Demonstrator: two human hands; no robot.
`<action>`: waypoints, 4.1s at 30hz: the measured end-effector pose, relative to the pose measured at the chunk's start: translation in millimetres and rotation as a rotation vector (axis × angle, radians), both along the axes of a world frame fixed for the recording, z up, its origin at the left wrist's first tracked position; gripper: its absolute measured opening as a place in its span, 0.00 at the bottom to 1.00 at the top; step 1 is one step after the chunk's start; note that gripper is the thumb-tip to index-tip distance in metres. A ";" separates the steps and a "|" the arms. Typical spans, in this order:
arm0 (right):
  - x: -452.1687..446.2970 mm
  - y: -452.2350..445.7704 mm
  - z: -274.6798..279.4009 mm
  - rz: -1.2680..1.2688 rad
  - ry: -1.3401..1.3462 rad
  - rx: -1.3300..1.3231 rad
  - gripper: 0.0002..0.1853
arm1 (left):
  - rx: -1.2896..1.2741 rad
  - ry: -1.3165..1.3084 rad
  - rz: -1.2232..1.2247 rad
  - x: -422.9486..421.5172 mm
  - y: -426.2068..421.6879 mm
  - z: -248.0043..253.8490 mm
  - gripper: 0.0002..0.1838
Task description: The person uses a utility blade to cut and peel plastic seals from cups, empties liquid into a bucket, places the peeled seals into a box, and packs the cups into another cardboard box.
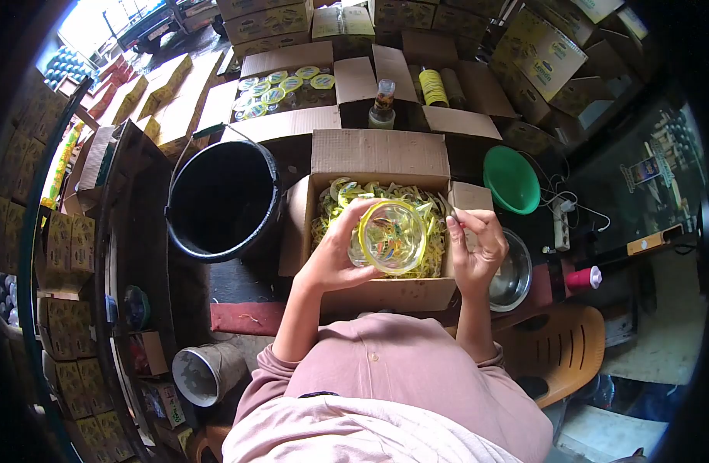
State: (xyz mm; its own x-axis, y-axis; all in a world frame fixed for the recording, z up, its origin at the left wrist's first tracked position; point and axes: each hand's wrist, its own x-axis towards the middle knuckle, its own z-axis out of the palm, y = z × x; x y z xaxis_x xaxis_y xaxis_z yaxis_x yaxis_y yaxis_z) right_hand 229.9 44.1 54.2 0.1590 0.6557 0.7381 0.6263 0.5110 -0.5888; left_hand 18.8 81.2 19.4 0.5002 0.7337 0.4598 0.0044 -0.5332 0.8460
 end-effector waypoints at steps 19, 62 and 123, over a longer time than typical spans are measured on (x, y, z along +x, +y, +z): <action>-30.5 -11.4 -3.3 0.198 0.209 -0.035 0.10 | -0.053 -0.169 0.024 1.3 -9.8 4.2 0.45; -27.1 1.0 3.0 0.112 0.035 0.001 0.12 | 0.151 0.142 0.112 13.1 -19.3 6.1 0.49; -32.8 -18.8 -2.8 -0.012 0.032 0.011 0.11 | -0.145 -0.083 -0.014 18.6 -15.7 -5.5 0.39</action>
